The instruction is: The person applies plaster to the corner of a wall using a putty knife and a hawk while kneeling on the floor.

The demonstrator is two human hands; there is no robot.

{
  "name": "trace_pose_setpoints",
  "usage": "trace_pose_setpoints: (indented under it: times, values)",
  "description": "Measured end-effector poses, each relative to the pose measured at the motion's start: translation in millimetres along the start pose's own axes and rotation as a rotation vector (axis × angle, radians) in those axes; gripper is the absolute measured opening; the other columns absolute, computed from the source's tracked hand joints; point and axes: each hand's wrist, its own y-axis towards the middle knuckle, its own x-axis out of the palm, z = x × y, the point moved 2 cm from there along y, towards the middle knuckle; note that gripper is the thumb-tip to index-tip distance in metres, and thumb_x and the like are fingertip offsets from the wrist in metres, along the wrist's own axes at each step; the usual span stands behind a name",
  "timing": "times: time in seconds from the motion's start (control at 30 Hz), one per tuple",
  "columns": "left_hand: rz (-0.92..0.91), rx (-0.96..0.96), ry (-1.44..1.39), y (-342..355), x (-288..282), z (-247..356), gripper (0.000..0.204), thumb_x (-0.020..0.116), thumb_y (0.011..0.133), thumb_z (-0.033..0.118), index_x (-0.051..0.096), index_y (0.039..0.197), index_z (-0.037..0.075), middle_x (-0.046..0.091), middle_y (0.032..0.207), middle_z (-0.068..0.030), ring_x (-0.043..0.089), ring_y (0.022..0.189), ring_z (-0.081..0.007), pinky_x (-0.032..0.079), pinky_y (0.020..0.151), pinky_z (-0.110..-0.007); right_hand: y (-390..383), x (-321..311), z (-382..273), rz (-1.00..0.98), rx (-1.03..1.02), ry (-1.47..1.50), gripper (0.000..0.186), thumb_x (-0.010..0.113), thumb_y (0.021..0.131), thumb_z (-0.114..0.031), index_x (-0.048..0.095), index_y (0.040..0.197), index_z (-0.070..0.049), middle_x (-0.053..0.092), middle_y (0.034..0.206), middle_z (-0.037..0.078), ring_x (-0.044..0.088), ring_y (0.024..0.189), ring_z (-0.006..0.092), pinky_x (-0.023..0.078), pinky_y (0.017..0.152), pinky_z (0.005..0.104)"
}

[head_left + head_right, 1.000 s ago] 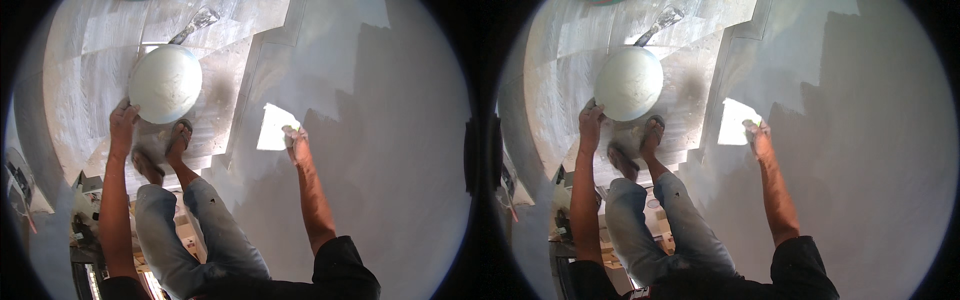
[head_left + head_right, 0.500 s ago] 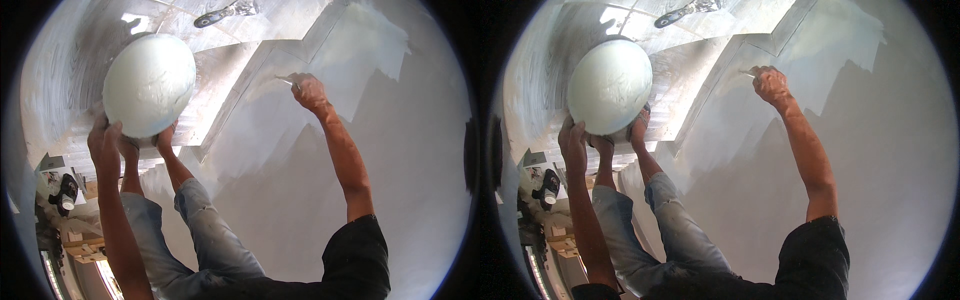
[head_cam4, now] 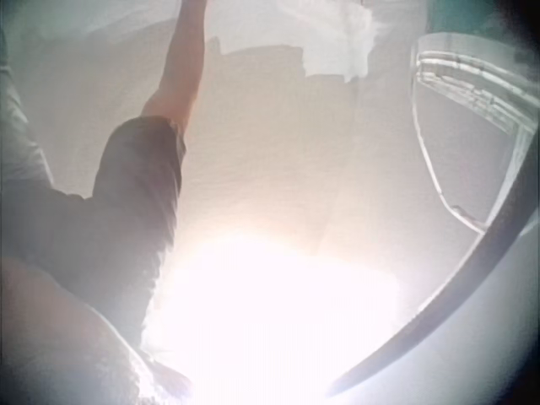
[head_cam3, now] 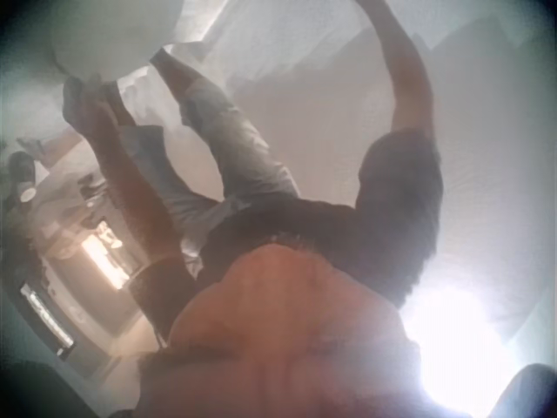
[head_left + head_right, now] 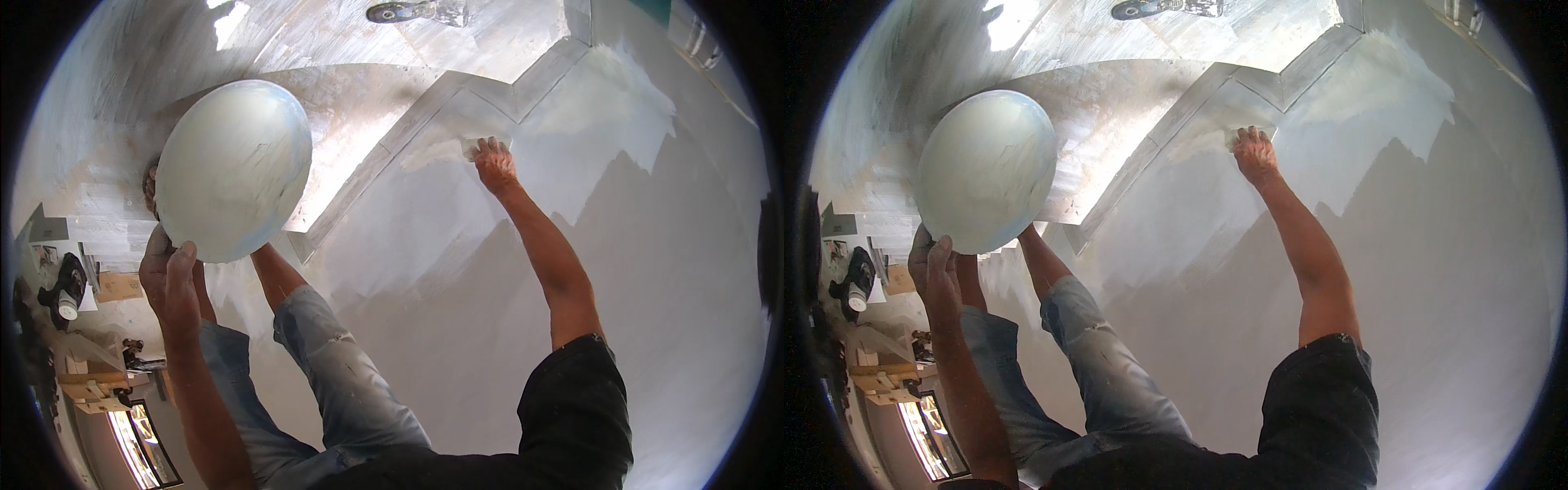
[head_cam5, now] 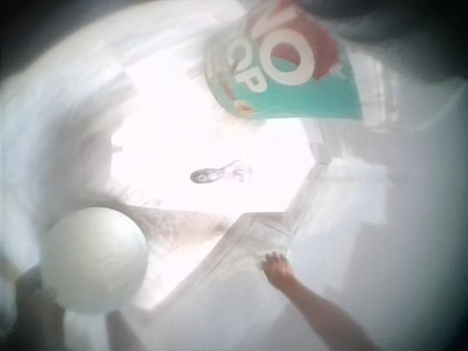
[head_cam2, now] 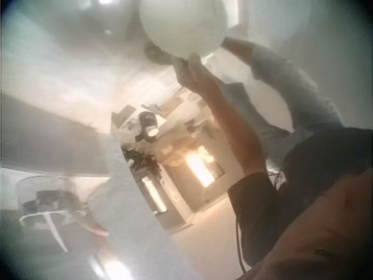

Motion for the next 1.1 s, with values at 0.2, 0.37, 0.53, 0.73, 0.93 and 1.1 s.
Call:
trace_pose_setpoints:
  times: [0.2, 0.37, 0.53, 0.73, 0.93, 1.1]
  values:
    - [-0.056, 0.068, -0.032, 0.1, 10.4, -1.4, 0.042, 0.048, 0.081, 0.005, 0.048, 0.119, -0.014, 0.059, 0.110, -0.0174, 0.054, 0.105, -0.0189, 0.038, 0.097, -0.032, -19.4, 34.7, 1.4, 0.050, -0.007, -0.036, 0.024, 0.049, 0.087, -0.016, 0.061, 0.103, -0.004, 0.056, 0.115, 0.011, 0.050, 0.110, 0.0284, 0.042, 0.093, 0.0395]
    - [-0.073, 0.104, -0.006, -3.0, 9.5, 0.9, 0.043, 0.048, 0.081, 0.004, 0.047, 0.120, -0.014, 0.060, 0.110, -0.0184, 0.055, 0.105, -0.0206, 0.039, 0.096, -0.034, -8.7, -23.0, -3.7, 0.015, 0.006, -0.027, 0.015, 0.053, 0.084, -0.014, 0.062, 0.091, -0.005, 0.056, 0.105, 0.009, 0.052, 0.104, 0.0257, 0.045, 0.086, 0.0372]
    - [-0.057, 0.133, 0.022, -4.1, 8.5, 0.6, 0.044, 0.050, 0.081, 0.005, 0.047, 0.121, -0.014, 0.059, 0.112, -0.0198, 0.055, 0.106, -0.0224, 0.039, 0.096, -0.035, -4.9, -2.7, 6.4, 0.122, -0.042, -0.069, 0.015, 0.052, 0.084, -0.013, 0.060, 0.091, -0.003, 0.057, 0.102, 0.011, 0.053, 0.101, 0.0279, 0.047, 0.083, 0.0374]
    - [-0.043, 0.143, 0.076, -6.6, 9.7, 1.2, 0.044, 0.050, 0.081, 0.006, 0.047, 0.121, -0.013, 0.060, 0.109, -0.0197, 0.056, 0.105, -0.0226, 0.040, 0.096, -0.035, -29.5, 34.5, 3.2, 0.158, -0.009, 0.047, 0.017, 0.053, 0.084, -0.010, 0.062, 0.096, -0.005, 0.057, 0.099, 0.012, 0.055, 0.098, 0.0303, 0.047, 0.082, 0.0400]
    - [-0.075, 0.138, 0.085, -7.7, 16.6, 0.0, 0.042, 0.050, 0.081, 0.008, 0.050, 0.119, -0.011, 0.061, 0.107, -0.0182, 0.056, 0.103, -0.0212, 0.041, 0.094, -0.035, 1.9, -5.7, 9.9, 0.317, -0.066, -0.135, 0.015, 0.052, 0.084, -0.016, 0.061, 0.086, -0.005, 0.058, 0.102, 0.012, 0.054, 0.101, 0.0279, 0.047, 0.083, 0.0386]
    - [-0.036, 0.169, 0.152, -10.8, 18.5, 3.0, 0.042, 0.051, 0.080, 0.010, 0.053, 0.117, -0.009, 0.063, 0.106, -0.0183, 0.058, 0.101, -0.0220, 0.043, 0.093, -0.036, -24.8, 4.0, -18.3, 0.038, -0.114, -0.054, 0.018, 0.053, 0.080, -0.011, 0.064, 0.093, -0.004, 0.058, 0.103, 0.013, 0.052, 0.108, 0.0272, 0.045, 0.088, 0.0388]
